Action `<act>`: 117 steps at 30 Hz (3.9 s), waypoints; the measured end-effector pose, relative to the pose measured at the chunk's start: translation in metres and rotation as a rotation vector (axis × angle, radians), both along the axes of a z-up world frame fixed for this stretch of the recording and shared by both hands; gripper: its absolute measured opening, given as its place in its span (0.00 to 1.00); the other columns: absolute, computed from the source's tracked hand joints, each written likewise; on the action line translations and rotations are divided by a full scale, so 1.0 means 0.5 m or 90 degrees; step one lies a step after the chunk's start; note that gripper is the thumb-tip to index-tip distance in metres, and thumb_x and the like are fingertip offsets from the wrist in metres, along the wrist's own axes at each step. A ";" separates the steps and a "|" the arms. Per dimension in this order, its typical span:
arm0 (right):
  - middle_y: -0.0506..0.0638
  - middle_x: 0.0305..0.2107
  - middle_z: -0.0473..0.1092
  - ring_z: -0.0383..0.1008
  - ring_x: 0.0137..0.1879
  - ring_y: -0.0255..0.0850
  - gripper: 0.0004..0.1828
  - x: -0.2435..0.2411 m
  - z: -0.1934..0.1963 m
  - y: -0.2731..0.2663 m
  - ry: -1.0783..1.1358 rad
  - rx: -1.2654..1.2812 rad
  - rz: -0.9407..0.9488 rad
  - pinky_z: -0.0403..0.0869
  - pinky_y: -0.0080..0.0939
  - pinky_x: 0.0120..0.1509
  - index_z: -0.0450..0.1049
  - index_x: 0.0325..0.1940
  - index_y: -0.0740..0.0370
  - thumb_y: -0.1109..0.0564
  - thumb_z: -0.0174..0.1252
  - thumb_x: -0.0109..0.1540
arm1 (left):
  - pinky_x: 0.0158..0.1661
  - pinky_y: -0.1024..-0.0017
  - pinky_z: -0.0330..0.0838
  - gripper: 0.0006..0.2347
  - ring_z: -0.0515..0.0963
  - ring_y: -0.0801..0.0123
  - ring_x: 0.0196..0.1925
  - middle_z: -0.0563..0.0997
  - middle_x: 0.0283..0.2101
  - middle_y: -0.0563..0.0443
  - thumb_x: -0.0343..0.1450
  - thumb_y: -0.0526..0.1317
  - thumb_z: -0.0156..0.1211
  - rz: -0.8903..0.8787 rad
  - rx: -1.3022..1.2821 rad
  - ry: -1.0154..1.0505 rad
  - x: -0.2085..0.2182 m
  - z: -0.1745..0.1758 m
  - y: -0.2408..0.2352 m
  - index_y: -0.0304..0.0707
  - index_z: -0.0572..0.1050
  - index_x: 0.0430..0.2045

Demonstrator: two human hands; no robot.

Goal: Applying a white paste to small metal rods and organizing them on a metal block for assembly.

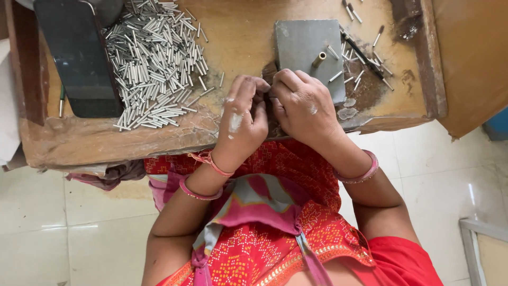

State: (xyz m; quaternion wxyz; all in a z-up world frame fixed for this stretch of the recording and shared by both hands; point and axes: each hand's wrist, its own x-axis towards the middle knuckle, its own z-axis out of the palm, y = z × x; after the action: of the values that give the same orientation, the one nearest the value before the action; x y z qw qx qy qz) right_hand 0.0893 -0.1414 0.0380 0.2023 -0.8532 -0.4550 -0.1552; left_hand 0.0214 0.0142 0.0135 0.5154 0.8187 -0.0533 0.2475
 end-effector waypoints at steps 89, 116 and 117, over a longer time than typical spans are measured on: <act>0.53 0.40 0.75 0.78 0.41 0.40 0.11 -0.154 -0.100 -0.094 1.008 0.746 0.142 0.79 0.38 0.48 0.72 0.53 0.69 0.68 0.56 0.65 | 0.48 0.57 0.74 0.14 0.74 0.48 0.47 0.72 0.44 0.41 0.65 0.26 0.63 -0.095 0.162 -0.336 -0.103 0.001 -0.015 0.28 0.73 0.44; 0.59 0.41 0.70 0.75 0.38 0.40 0.07 -0.164 -0.101 -0.035 0.850 0.852 0.194 0.76 0.38 0.38 0.74 0.44 0.72 0.74 0.54 0.64 | 0.42 0.69 0.82 0.08 0.82 0.68 0.41 0.79 0.43 0.46 0.72 0.18 0.58 -0.360 -0.668 -0.042 -0.116 -0.066 -0.009 0.30 0.75 0.34; 0.58 0.41 0.70 0.75 0.38 0.39 0.08 -0.167 -0.097 -0.032 0.838 0.853 0.195 0.76 0.37 0.38 0.74 0.44 0.72 0.75 0.53 0.64 | 0.42 0.69 0.81 0.08 0.82 0.68 0.42 0.79 0.43 0.46 0.72 0.18 0.59 -0.348 -0.653 -0.038 -0.118 -0.066 -0.008 0.30 0.75 0.34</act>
State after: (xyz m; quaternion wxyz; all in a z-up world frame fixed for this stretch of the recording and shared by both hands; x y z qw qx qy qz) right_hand 0.0056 -0.1573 -0.0107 0.8833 -0.4067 -0.1732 0.1562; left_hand -0.0376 0.0101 -0.0195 0.8896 0.4135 -0.1503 0.1228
